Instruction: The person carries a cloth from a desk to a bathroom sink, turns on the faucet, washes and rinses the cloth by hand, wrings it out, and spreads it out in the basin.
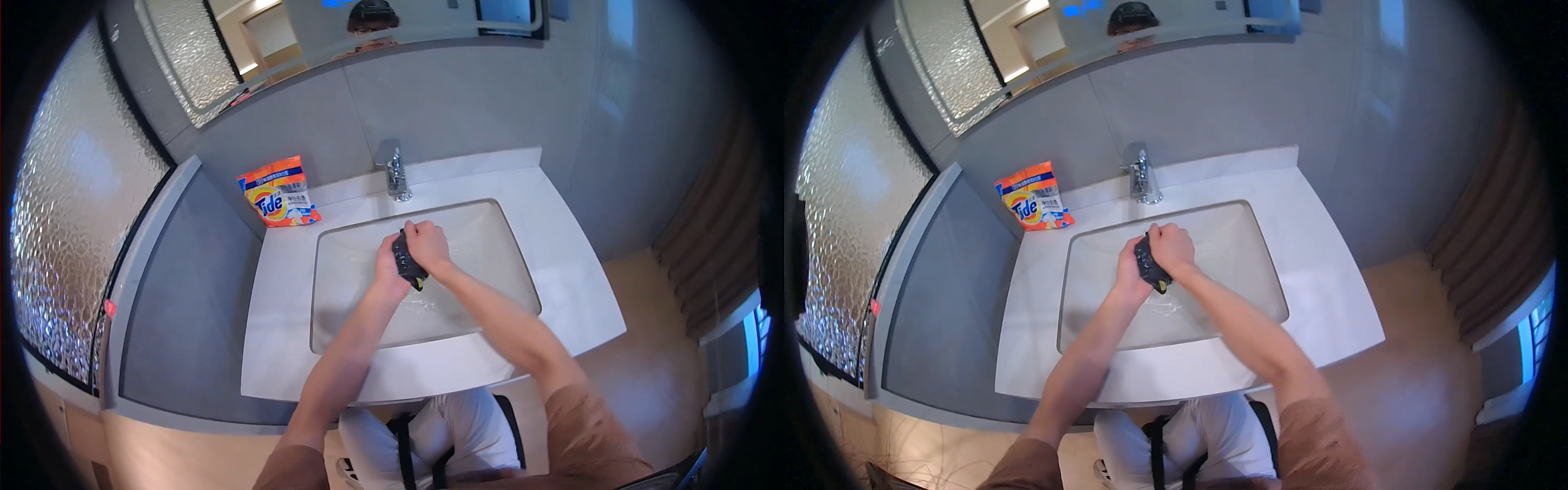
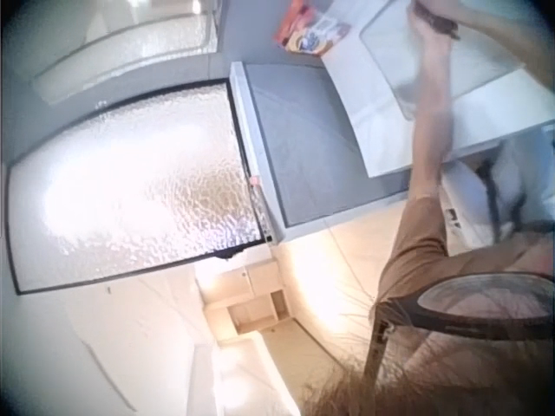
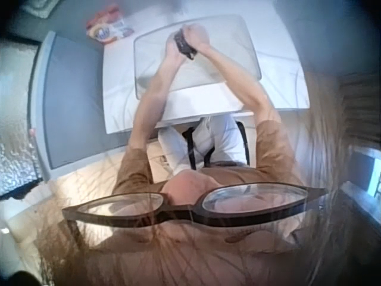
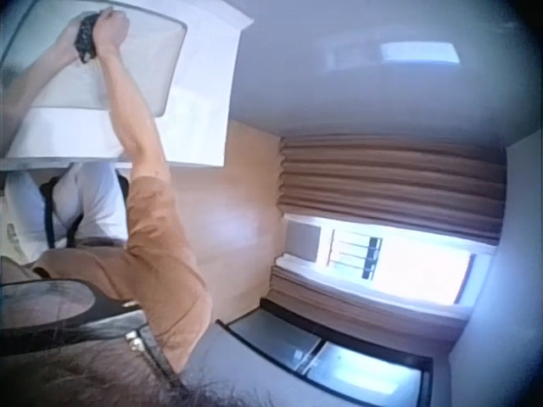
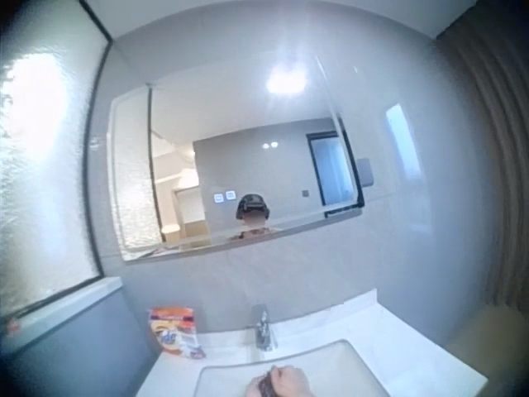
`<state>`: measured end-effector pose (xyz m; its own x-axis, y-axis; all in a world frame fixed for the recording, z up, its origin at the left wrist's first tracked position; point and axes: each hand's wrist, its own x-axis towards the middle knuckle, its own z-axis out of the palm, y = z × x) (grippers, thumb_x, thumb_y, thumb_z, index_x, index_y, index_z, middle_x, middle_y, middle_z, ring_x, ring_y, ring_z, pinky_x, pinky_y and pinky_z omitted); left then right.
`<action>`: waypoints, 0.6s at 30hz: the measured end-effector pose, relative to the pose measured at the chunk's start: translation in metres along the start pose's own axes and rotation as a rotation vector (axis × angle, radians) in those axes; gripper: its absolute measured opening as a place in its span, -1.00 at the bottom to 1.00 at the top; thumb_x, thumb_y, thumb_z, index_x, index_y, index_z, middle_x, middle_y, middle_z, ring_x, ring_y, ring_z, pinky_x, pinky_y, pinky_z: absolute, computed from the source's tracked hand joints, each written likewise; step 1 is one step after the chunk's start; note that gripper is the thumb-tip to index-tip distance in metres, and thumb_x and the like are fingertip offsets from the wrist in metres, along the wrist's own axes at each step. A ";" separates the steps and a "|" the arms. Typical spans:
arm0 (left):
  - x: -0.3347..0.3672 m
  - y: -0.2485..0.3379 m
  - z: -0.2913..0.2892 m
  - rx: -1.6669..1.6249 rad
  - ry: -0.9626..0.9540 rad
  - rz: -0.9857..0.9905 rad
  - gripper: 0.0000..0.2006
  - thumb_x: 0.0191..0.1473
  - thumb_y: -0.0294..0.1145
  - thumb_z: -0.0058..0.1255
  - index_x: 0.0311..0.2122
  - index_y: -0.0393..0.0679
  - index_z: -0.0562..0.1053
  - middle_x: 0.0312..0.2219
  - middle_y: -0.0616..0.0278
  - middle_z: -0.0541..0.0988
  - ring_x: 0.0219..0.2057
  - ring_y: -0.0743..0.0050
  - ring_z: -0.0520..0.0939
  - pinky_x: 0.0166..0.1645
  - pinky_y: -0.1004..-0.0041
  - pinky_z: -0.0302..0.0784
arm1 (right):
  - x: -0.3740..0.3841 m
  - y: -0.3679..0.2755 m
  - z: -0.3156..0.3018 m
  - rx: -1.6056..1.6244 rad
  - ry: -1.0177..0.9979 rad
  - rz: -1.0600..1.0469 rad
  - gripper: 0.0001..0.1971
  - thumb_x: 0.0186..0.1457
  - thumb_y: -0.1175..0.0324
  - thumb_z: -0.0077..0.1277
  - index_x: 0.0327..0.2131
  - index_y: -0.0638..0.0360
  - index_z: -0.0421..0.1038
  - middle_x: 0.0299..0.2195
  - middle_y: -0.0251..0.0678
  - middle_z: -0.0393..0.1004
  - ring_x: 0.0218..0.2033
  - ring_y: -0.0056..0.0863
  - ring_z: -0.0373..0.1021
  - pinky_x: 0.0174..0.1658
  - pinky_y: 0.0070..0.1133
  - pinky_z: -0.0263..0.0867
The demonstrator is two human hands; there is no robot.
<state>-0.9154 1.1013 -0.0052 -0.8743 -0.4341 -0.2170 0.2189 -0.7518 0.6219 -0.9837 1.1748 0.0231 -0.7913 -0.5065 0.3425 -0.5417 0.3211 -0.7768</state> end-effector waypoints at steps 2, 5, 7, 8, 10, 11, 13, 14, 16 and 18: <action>-0.005 0.006 -0.010 0.007 0.077 0.073 -0.75 0.24 -0.16 -0.20 -0.30 -0.08 0.43 -0.38 0.24 0.56 -0.25 0.31 0.59 -0.09 0.28 0.52 | -0.009 -0.007 0.005 0.125 -0.050 0.069 -0.56 0.22 0.12 -0.16 -0.49 0.25 0.59 -0.51 0.12 0.52 -0.39 0.12 0.49 -0.20 -0.13 0.41; -0.004 0.018 -0.041 -0.001 0.145 0.168 -0.73 0.24 -0.15 -0.21 -0.38 -0.07 0.43 -0.43 0.31 0.55 -0.30 0.39 0.58 -0.14 0.30 0.53 | -0.040 -0.044 0.011 0.123 -0.159 -0.032 -0.54 0.21 0.11 -0.15 -0.51 0.27 0.58 -0.49 0.13 0.52 -0.39 0.13 0.49 -0.19 -0.12 0.41; 0.004 0.022 -0.068 -0.009 -0.091 0.101 -0.71 0.26 -0.15 -0.26 -0.35 -0.09 0.43 -0.41 0.28 0.55 -0.29 0.36 0.59 -0.12 0.31 0.53 | -0.040 -0.045 0.022 0.020 -0.153 -0.115 -0.53 0.21 0.09 -0.15 -0.53 0.28 0.56 -0.48 0.13 0.52 -0.37 0.13 0.49 -0.17 -0.12 0.41; -0.011 0.003 -0.013 0.060 0.100 0.149 -0.69 0.28 -0.14 -0.30 -0.32 -0.09 0.43 -0.38 0.27 0.55 -0.29 0.36 0.59 -0.12 0.31 0.52 | -0.023 -0.023 0.014 0.022 -0.069 -0.038 -0.52 0.21 0.08 -0.15 -0.53 0.28 0.56 -0.49 0.12 0.52 -0.37 0.14 0.49 -0.17 -0.12 0.40; -0.007 -0.003 -0.006 0.046 0.103 0.147 -0.70 0.29 -0.15 -0.33 -0.28 -0.08 0.42 -0.36 0.26 0.55 -0.25 0.36 0.58 -0.09 0.30 0.52 | 0.000 -0.020 0.014 0.091 0.023 0.084 -0.51 0.22 0.08 -0.17 -0.54 0.27 0.56 -0.49 0.11 0.52 -0.38 0.16 0.48 -0.18 -0.13 0.41; -0.004 -0.002 -0.005 0.028 0.105 0.146 -0.70 0.30 -0.16 -0.36 -0.25 -0.08 0.41 -0.34 0.24 0.55 -0.21 0.35 0.58 -0.05 0.30 0.52 | -0.003 -0.016 0.017 0.099 0.025 0.081 -0.51 0.22 0.08 -0.17 -0.54 0.27 0.56 -0.49 0.11 0.52 -0.38 0.16 0.48 -0.18 -0.13 0.41; 0.000 0.007 -0.010 0.018 0.167 0.165 -0.71 0.30 -0.17 -0.34 -0.26 -0.08 0.41 -0.35 0.24 0.55 -0.22 0.37 0.58 -0.07 0.32 0.53 | -0.021 -0.018 0.030 -0.001 -0.026 -0.022 -0.50 0.22 0.06 -0.12 -0.52 0.33 0.55 -0.51 0.14 0.50 -0.37 0.12 0.48 -0.18 -0.16 0.40; -0.003 0.013 -0.019 0.031 0.161 0.195 -0.72 0.29 -0.18 -0.32 -0.27 -0.09 0.41 -0.35 0.24 0.55 -0.23 0.35 0.59 -0.08 0.32 0.53 | -0.047 -0.055 0.012 0.007 -0.098 -0.104 -0.49 0.24 0.07 -0.13 -0.53 0.34 0.54 -0.49 0.15 0.50 -0.37 0.11 0.48 -0.22 -0.17 0.39; -0.003 0.011 -0.022 0.063 0.120 0.216 -0.75 0.28 -0.20 -0.28 -0.29 -0.09 0.40 -0.37 0.25 0.54 -0.26 0.33 0.59 -0.11 0.33 0.54 | -0.021 -0.036 0.017 0.057 -0.084 -0.055 -0.49 0.24 0.06 -0.16 -0.51 0.33 0.55 -0.48 0.14 0.51 -0.36 0.14 0.48 -0.20 -0.14 0.39; -0.009 -0.006 0.009 0.056 0.129 0.185 -0.76 0.27 -0.19 -0.27 -0.30 -0.08 0.40 -0.38 0.25 0.54 -0.28 0.35 0.58 -0.13 0.34 0.54 | 0.007 -0.007 0.003 0.132 -0.042 0.123 -0.48 0.23 0.05 -0.17 -0.51 0.33 0.56 -0.47 0.15 0.52 -0.34 0.15 0.48 -0.16 -0.12 0.37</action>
<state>-0.9132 1.1144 -0.0004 -0.7582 -0.6243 -0.1880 0.3426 -0.6268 0.6998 -0.9845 1.1667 0.0298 -0.8352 -0.5036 0.2208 -0.3977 0.2759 -0.8750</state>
